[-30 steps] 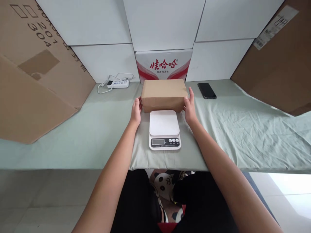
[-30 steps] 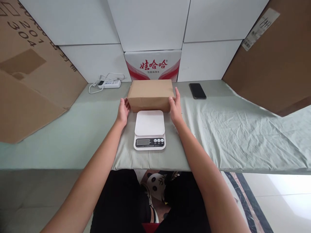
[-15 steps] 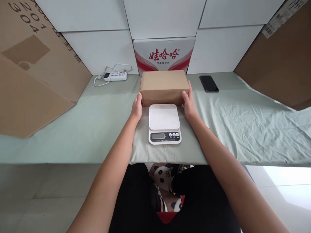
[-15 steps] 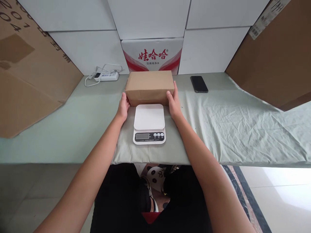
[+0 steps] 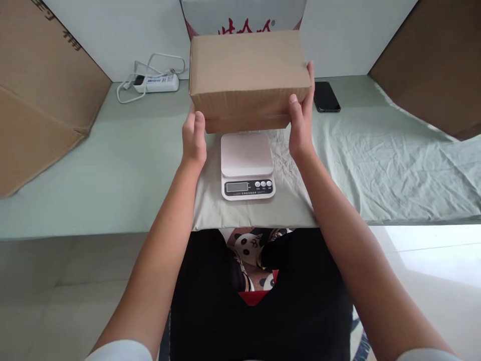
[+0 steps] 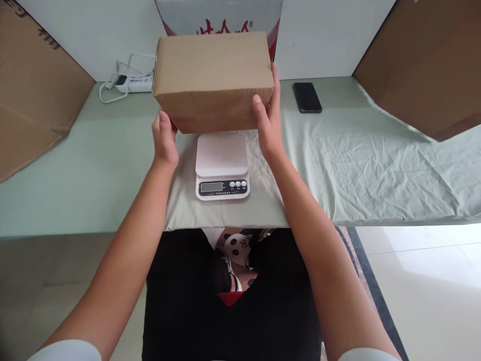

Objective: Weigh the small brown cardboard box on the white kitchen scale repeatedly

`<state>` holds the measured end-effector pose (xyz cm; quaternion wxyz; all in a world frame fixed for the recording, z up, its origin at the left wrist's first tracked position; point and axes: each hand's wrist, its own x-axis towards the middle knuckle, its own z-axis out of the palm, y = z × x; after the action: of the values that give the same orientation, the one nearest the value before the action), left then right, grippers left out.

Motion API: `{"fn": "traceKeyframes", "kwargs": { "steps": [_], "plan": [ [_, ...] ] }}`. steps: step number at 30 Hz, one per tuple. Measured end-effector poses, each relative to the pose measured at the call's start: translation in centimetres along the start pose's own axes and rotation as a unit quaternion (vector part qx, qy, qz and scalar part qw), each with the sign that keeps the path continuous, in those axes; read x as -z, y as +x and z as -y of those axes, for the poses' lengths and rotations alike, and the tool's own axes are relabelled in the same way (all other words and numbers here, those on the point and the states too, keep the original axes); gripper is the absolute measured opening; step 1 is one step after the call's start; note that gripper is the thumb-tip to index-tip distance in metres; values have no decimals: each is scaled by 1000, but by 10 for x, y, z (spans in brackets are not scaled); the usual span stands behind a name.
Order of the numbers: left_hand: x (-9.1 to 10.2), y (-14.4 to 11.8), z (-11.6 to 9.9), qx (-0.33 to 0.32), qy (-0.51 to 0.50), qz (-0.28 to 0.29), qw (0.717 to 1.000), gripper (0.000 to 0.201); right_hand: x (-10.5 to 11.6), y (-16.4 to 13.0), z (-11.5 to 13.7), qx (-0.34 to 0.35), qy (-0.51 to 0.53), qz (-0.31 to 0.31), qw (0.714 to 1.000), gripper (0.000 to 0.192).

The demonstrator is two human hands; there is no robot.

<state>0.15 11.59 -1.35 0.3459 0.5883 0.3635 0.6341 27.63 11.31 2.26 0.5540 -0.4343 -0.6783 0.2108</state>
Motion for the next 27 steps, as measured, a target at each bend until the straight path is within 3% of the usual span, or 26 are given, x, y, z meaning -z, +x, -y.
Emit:
{"fn": "traceKeyframes", "kwargs": {
  "steps": [3,6,12,27],
  "plan": [
    [2,-21,-20,-30,16,22,999,84,11,-20,19,-8,-12,2,1000,106],
    [6,-53,-32,-15,20,19,1000,81,19,-51,30,-23,2,6,1000,103],
    [11,-105,-34,29,21,-9,999,82,16,-96,36,-57,50,0,997,87],
    [8,-110,-41,22,41,6,999,74,21,-102,31,-58,38,-17,997,76]
  ]
}}
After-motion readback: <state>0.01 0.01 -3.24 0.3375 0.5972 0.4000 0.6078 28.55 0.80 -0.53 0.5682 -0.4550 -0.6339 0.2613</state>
